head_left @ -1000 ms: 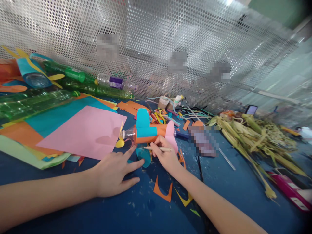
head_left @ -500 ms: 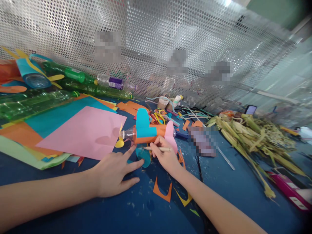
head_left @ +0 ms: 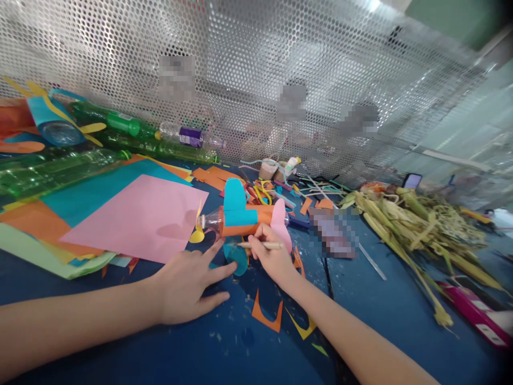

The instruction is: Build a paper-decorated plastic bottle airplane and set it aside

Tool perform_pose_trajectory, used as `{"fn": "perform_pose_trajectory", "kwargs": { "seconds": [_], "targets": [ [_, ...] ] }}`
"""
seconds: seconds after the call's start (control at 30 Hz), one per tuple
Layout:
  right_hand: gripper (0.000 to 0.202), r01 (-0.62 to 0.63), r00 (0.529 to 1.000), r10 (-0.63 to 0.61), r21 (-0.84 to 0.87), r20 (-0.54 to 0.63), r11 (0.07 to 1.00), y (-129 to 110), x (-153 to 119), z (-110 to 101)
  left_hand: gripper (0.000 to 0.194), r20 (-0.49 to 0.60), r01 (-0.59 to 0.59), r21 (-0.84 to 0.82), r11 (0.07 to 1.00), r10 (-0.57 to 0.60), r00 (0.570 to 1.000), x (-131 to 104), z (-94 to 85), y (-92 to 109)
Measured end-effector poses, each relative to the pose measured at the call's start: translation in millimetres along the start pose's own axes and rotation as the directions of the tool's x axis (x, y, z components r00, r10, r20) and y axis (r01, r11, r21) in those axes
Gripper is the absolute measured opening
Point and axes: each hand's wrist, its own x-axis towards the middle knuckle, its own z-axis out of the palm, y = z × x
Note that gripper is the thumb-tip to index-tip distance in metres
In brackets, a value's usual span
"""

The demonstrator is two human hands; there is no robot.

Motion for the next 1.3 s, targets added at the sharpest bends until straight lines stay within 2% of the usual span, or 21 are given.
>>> {"fn": "perform_pose_trajectory", "kwargs": {
  "seconds": [0.2, 0.77, 1.1, 1.2, 1.3],
  "targets": [
    [0.023, 0.007, 1.000, -0.007, 0.011, 0.022, 1.000, 7.4, 0.6, 0.6, 0.049, 0.015, -0.019, -0.015, 1.000, 0.019, 1.000, -0.5, -2.1, -1.3],
    [0.022, -0.004, 1.000, 0.004, 0.024, 0.000, 1.000, 8.0, 0.0, 1.1, 0.049, -0.003, -0.013, -0.019, 1.000, 0.012, 1.000, -0.1, 1.7, -1.6],
    [0.029, 0.009, 1.000, -0.010, 0.178, 0.007, 0.984, -0.3, -2.7, 2.2, 0.048, -0.066, -0.001, -0.008, 1.000, 0.001, 0.998, 0.1, 10.2, -1.3],
    [0.033, -0.007, 1.000, 0.007, 0.181, -0.001, 0.983, -0.6, -3.1, 2.2, 0.048, -0.074, 0.021, 0.007, 1.000, -0.020, 0.997, 0.6, 11.5, -0.5],
    [0.033, 0.001, 0.999, -0.007, 0.155, 0.042, 0.988, -0.1, -3.2, 1.3, 0.048, -0.051, 0.000, -0.001, 1.000, 0.000, 0.999, 0.3, 9.5, -1.6]
  ]
}}
